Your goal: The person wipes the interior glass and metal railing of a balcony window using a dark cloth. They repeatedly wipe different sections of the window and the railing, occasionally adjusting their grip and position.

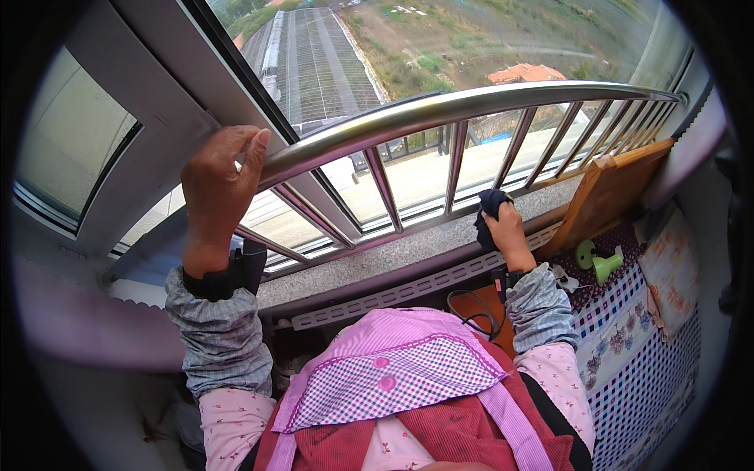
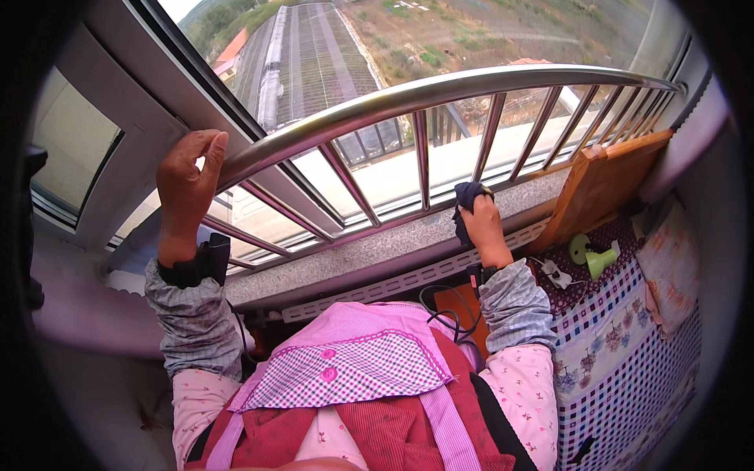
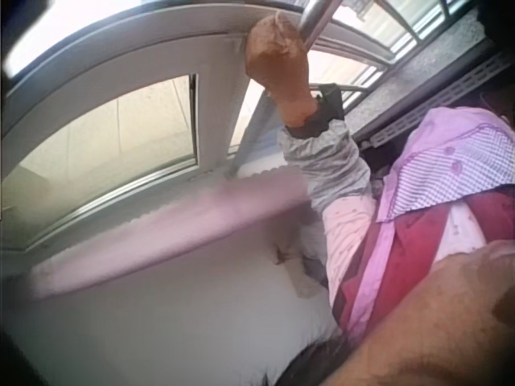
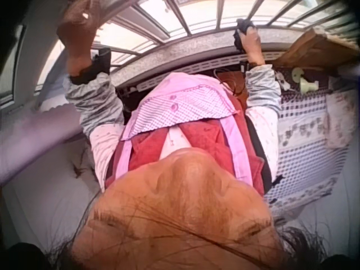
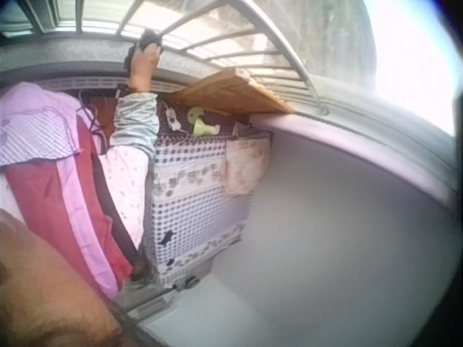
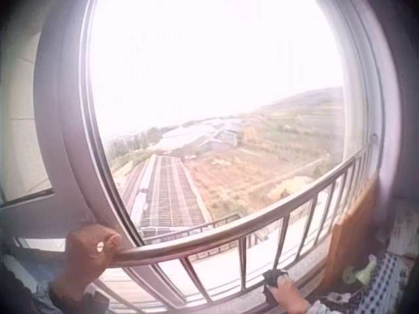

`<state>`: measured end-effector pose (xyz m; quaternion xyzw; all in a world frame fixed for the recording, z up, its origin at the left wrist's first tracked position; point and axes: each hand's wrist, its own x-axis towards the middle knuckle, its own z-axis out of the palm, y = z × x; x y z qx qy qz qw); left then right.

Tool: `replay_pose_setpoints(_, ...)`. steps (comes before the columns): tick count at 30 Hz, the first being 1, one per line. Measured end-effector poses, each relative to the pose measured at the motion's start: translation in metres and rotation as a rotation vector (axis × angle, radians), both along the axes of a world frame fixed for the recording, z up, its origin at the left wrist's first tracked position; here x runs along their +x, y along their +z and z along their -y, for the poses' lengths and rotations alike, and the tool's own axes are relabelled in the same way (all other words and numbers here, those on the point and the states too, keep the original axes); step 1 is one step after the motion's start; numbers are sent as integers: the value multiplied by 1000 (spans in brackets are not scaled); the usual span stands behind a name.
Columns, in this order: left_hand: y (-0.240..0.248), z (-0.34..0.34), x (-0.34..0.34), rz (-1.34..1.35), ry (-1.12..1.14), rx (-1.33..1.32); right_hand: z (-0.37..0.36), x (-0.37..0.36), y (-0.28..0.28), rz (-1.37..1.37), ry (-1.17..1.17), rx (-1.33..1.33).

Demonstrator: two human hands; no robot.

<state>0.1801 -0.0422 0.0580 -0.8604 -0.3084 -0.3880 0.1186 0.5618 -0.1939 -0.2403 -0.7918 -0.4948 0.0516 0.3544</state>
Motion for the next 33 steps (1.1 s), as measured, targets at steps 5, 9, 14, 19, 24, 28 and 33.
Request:
replay_pose_setpoints(5, -12, -11, 2, -34, -79, -54, -63, -2, 52, -232, 85, 502)
replay_pose_setpoints(9, -25, -14, 2, -151, 95, 48, -104, -1, 86, 191, 69, 659)
replay_pose_setpoints(14, -22, -16, 0, -132, 82, 3, -125, 3, 49, 121, 40, 694)
replay_pose_setpoints(19, -22, -15, 1, -146, 86, -3, -108, -9, -42, -17, -1, 371)
replay_pose_setpoints(24, -21, -14, 2, -160, 93, -21, -100, -5, -20, 45, 71, 405)
replay_pose_setpoints(28, -21, -13, 3, -151, 92, -67, -118, 11, 55, 194, 90, 683)
replay_pose_setpoints(33, -22, -13, 3, -137, 95, -13, -131, 10, 57, 174, 23, 739)
